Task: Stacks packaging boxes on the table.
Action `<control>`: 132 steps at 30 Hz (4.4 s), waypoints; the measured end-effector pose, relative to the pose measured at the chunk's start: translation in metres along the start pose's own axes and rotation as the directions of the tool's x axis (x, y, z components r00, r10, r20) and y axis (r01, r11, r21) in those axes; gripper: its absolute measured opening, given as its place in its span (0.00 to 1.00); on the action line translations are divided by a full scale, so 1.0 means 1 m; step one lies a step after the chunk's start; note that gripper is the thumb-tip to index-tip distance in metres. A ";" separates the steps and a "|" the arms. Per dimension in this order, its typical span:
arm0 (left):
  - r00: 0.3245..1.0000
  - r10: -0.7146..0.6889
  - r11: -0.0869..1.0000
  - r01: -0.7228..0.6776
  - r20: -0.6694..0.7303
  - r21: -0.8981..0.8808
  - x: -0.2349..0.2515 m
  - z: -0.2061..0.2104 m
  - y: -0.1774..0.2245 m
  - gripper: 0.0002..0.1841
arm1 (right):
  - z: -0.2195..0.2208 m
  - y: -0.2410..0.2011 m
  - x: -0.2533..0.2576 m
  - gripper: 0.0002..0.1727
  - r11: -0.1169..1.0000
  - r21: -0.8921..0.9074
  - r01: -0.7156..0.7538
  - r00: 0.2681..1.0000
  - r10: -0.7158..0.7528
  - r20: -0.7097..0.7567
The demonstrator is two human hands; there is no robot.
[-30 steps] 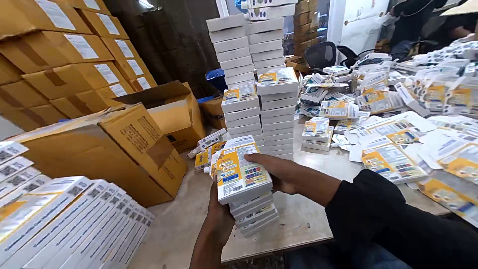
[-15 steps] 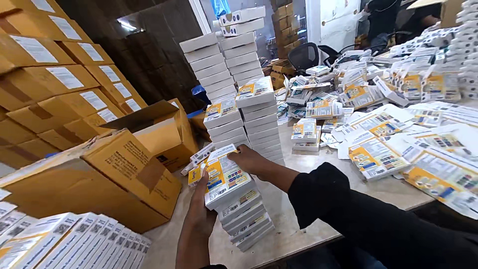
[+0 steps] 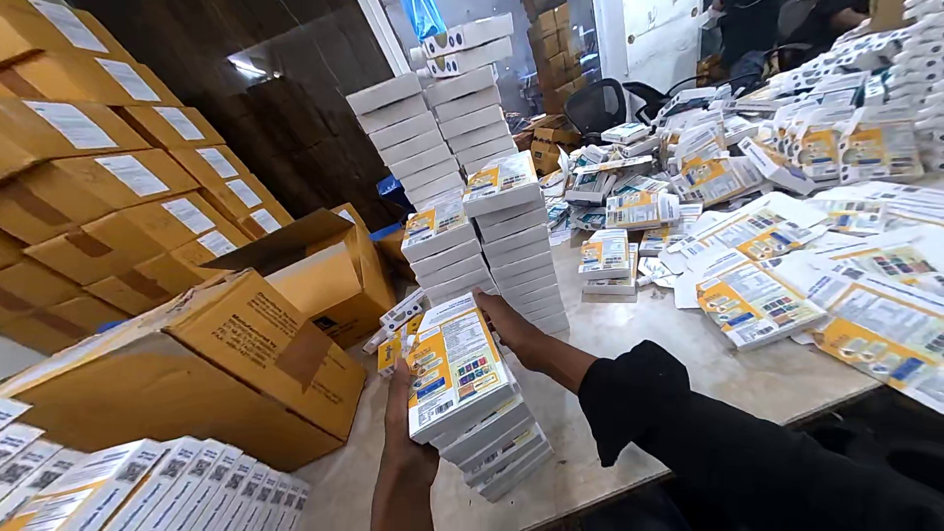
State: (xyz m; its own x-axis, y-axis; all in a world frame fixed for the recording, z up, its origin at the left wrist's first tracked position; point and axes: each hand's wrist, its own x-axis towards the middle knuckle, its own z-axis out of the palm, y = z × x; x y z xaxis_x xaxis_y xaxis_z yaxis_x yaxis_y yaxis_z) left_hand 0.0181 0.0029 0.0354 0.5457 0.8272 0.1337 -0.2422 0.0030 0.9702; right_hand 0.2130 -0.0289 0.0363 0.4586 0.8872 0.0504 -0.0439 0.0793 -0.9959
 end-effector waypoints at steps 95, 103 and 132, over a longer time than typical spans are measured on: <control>0.861 0.135 0.846 -0.357 0.490 0.395 -0.047 0.098 -0.155 0.80 | -0.149 -0.123 -0.169 0.61 0.212 -0.921 0.325 0.878 -0.430 0.211; 0.871 0.138 0.826 -0.363 0.471 0.431 -0.051 0.103 -0.153 0.81 | -0.124 -0.048 -0.133 0.60 0.134 -0.965 0.227 0.974 -0.015 0.227; 0.819 0.238 0.879 -0.410 0.522 0.244 -0.040 0.106 -0.162 0.80 | -0.198 -0.036 -0.130 0.56 0.789 -0.462 0.405 0.890 -0.223 0.398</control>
State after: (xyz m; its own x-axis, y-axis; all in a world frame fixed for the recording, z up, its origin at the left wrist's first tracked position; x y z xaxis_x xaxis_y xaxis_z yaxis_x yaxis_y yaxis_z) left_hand 0.1208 -0.0899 -0.1054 0.8081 0.3855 0.4455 -0.2410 -0.4736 0.8471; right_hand 0.3304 -0.2368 0.0512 0.0643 0.9526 0.2974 0.5613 0.2119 -0.8000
